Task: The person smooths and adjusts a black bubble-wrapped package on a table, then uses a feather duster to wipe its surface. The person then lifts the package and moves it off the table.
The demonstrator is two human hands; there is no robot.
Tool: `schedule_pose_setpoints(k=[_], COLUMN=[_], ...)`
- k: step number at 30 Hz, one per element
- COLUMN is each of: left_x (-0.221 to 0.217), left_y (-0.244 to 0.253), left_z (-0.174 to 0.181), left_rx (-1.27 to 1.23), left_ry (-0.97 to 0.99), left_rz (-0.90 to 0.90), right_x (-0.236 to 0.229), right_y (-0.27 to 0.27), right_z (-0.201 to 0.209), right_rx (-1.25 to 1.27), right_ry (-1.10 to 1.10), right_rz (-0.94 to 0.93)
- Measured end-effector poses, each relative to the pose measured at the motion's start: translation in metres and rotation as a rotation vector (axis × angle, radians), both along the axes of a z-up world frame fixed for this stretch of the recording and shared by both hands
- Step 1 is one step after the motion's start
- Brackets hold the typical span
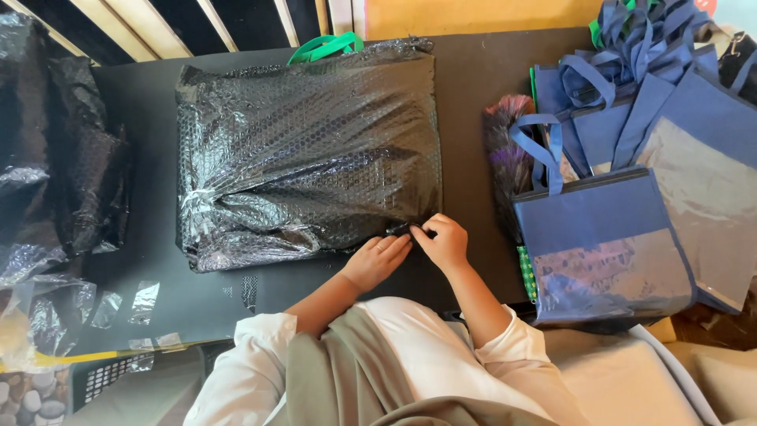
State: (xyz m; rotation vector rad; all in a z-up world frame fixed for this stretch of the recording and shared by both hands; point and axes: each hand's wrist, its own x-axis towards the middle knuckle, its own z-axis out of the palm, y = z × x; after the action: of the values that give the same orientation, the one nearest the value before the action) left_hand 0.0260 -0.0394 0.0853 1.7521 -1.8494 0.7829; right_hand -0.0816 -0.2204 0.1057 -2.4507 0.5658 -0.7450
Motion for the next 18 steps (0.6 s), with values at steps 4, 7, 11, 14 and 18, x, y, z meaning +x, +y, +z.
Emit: schedule_pose_setpoints(k=[4, 7, 11, 14, 18], left_x=[0.005, 0.007, 0.011, 0.015, 0.018], left_y=[-0.004, -0.006, -0.004, 0.009, 0.053], left_z=[-0.012, -0.014, -0.011, 0.024, 0.069], left_rx=[0.0, 0.073, 0.285, 0.402, 0.013], left_ry=[-0.015, 0.012, 0.195, 0.398, 0.593], left_rz=[0.103, 0.121, 0.067, -0.03, -0.038], right_x=[0.009, 0.015, 0.023, 0.026, 0.027], right_y=[-0.005, -0.013, -0.017, -0.015, -0.01], right_z=[0.015, 0.018, 0.023, 0.025, 0.03], right_rx=[0.356, 0.503, 0.503, 0.459, 0.409], right_ry=[0.128, 0.283, 0.323, 0.382, 0.418], right_rz=[-0.149, -0.181, -0.149, -0.169, -0.198])
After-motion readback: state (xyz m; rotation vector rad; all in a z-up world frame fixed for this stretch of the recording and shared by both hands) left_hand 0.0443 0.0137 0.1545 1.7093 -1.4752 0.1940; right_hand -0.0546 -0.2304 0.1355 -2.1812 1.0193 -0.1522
